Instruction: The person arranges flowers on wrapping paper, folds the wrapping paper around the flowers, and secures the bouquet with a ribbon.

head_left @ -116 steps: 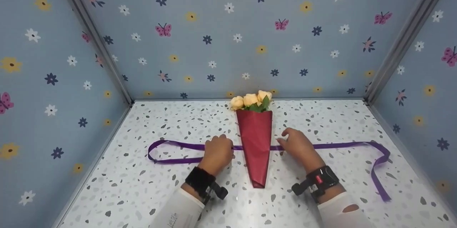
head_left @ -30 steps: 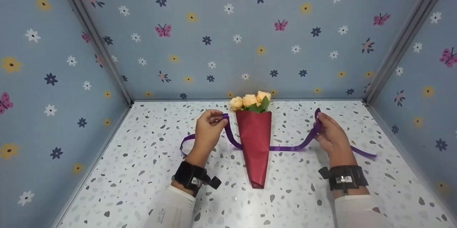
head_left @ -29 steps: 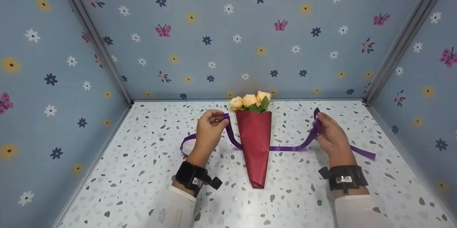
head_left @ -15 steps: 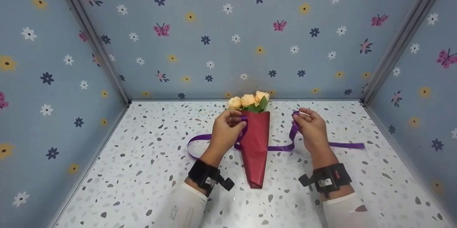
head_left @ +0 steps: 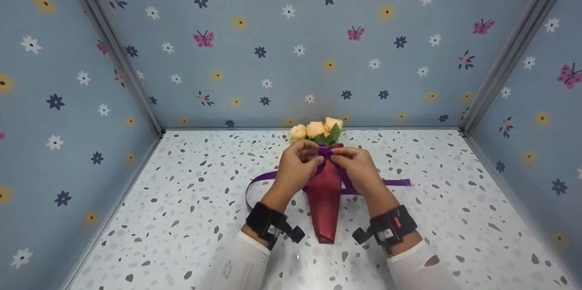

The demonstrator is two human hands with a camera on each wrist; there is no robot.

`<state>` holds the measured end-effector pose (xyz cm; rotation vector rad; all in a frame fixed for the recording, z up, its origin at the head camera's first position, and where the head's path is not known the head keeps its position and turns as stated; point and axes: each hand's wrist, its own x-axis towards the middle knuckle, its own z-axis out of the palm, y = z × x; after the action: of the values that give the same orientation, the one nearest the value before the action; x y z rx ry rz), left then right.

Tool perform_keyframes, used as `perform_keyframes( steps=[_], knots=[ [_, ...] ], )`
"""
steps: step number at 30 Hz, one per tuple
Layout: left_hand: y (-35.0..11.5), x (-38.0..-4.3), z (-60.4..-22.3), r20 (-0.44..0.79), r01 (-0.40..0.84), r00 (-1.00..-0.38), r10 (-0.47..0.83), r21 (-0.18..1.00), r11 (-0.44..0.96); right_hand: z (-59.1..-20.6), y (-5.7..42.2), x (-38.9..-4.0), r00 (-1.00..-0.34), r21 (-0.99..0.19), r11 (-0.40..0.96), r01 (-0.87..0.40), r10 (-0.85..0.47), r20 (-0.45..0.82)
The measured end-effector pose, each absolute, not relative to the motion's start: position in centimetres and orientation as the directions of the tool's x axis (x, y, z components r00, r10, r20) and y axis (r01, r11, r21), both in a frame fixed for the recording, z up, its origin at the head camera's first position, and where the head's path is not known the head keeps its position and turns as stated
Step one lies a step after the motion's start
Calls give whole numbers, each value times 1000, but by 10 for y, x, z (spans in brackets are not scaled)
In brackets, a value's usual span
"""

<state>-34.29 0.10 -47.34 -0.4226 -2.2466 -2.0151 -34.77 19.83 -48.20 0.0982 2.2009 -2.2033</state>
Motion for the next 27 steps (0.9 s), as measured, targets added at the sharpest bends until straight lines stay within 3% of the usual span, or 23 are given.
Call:
perform_keyframes(
  steps=[7,12,18,27],
  knots=[
    [1,-339,-475,288,307,-946,147,943,130,-479,189,-338,-990,-999,-4,46,-131,-45],
    [-1,-337,-478,284,309,-950,131,920,240,-481,188,-334,-981,-999,27,27,-193,-32],
    [-5,-337,-480,264,327,-944,200,834,444,-485,185,-334,-981,-995,84,-46,-192,29],
    [-18,-338,-472,225,345,-931,287,796,498,-483,189,-337,-986,-984,176,-25,-165,-4]
  ],
)
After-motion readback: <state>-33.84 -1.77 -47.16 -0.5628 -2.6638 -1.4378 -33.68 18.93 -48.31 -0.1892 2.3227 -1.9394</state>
